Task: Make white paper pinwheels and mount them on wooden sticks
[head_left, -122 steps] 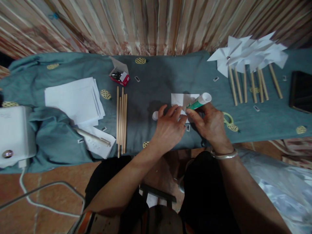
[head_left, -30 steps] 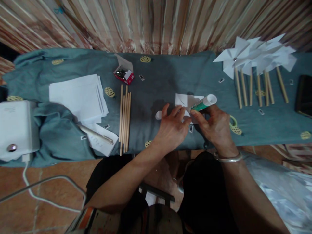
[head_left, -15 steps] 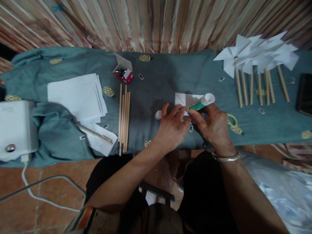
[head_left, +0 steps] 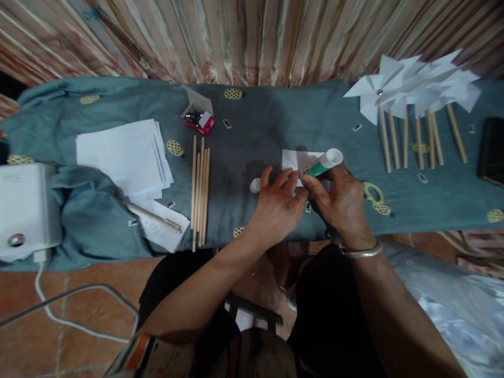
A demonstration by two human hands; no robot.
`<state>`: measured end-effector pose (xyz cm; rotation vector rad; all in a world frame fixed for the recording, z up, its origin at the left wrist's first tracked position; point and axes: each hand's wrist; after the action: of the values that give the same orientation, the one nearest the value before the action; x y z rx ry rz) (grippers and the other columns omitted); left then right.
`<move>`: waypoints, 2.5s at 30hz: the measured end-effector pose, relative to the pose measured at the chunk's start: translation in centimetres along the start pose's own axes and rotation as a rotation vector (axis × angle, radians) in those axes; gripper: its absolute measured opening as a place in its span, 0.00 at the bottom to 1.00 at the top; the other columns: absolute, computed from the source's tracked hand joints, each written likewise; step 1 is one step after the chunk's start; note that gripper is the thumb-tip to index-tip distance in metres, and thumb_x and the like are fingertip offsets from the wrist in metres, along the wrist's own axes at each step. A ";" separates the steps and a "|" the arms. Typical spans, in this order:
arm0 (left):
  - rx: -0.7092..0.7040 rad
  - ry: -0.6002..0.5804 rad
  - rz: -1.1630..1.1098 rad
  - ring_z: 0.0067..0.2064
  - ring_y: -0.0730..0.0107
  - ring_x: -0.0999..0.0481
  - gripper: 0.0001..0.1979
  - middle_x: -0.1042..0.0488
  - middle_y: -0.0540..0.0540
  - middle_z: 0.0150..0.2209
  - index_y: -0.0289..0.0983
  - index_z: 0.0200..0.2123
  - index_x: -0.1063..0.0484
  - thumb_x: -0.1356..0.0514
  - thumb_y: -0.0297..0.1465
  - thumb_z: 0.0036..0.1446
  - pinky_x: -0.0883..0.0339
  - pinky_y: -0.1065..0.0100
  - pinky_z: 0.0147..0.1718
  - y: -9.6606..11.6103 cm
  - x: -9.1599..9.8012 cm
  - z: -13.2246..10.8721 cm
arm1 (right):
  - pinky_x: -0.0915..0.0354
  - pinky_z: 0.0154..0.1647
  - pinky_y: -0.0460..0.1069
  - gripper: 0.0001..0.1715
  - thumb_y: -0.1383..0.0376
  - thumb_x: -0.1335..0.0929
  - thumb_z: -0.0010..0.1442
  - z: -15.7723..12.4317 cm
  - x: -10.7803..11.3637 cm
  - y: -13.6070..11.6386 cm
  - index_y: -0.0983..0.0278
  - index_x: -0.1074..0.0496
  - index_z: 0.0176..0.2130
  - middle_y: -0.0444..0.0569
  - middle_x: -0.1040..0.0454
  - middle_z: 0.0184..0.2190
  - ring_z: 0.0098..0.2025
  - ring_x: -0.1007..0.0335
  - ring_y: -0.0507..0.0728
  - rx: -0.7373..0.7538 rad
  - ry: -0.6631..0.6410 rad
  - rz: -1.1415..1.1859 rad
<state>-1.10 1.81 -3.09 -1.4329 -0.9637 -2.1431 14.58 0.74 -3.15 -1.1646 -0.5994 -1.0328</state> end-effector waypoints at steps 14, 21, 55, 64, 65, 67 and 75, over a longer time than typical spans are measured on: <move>-0.007 0.010 0.007 0.61 0.54 0.33 0.11 0.29 0.37 0.58 0.38 0.44 0.24 0.45 0.30 0.63 0.49 0.41 0.61 -0.1 -0.3 -0.1 | 0.33 0.35 0.56 0.26 0.44 0.38 0.62 0.5 -0.4 0.2 0.63 0.28 0.39 0.54 0.23 0.31 0.34 0.26 0.62 0.008 -0.013 0.011; -0.004 -0.001 0.007 0.61 0.53 0.33 0.12 0.29 0.38 0.58 0.39 0.45 0.24 0.45 0.30 0.63 0.49 0.40 0.61 0.0 0.0 0.0 | 0.32 0.37 0.56 0.23 0.46 0.37 0.63 0.7 -0.5 0.4 0.62 0.28 0.39 0.54 0.23 0.31 0.36 0.25 0.64 0.015 0.008 0.017; 0.043 0.041 -0.004 0.59 0.54 0.31 0.14 0.26 0.41 0.55 0.39 0.49 0.26 0.46 0.33 0.64 0.55 0.36 0.63 -0.7 0.9 0.3 | 0.32 0.35 0.54 0.16 0.54 0.30 0.56 1.0 0.4 0.8 0.65 0.24 0.35 0.51 0.21 0.28 0.30 0.25 0.59 -0.215 0.106 0.221; 0.141 0.026 -0.027 0.57 0.51 0.34 0.19 0.29 0.39 0.57 0.35 0.53 0.28 0.39 0.35 0.59 0.38 0.49 0.53 -3.4 3.2 -0.5 | 0.35 0.31 0.54 0.16 0.53 0.28 0.54 1.3 0.4 1.1 0.64 0.24 0.32 0.51 0.21 0.26 0.28 0.26 0.60 -0.178 0.076 0.145; 0.154 0.012 -0.021 0.57 0.50 0.33 0.19 0.28 0.38 0.56 0.35 0.52 0.28 0.39 0.35 0.58 0.36 0.50 0.51 -3.8 3.4 -0.8 | 0.35 0.31 0.54 0.16 0.53 0.28 0.54 1.3 0.2 1.3 0.64 0.24 0.32 0.51 0.22 0.26 0.28 0.26 0.60 -0.205 0.080 0.180; 0.166 -0.021 -0.020 0.54 0.51 0.31 0.18 0.26 0.39 0.54 0.35 0.51 0.27 0.38 0.33 0.57 0.34 0.51 0.49 -4.3 3.5 -1.2 | 0.35 0.31 0.53 0.16 0.54 0.27 0.53 1.4 -0.1 1.9 0.64 0.24 0.31 0.49 0.22 0.26 0.28 0.27 0.58 -0.296 0.084 0.303; 0.172 -0.059 -0.120 0.51 0.56 0.28 0.15 0.26 0.40 0.50 0.36 0.49 0.26 0.40 0.26 0.57 0.32 0.55 0.52 -5.0 3.1 -2.1 | 0.29 0.29 0.46 0.18 0.55 0.20 0.39 2.1 -0.1 3.0 0.62 0.25 0.24 0.41 0.25 0.21 0.24 0.29 0.50 -0.611 0.173 1.049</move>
<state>-6.92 3.91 -2.35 -1.3929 -1.2524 -2.0523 17.42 2.90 -3.90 -1.6124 0.5064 -0.3699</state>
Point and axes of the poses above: each hand's wrist, its own z-axis towards the middle knuckle, its own x-axis out of the back of the hand, y = z × x
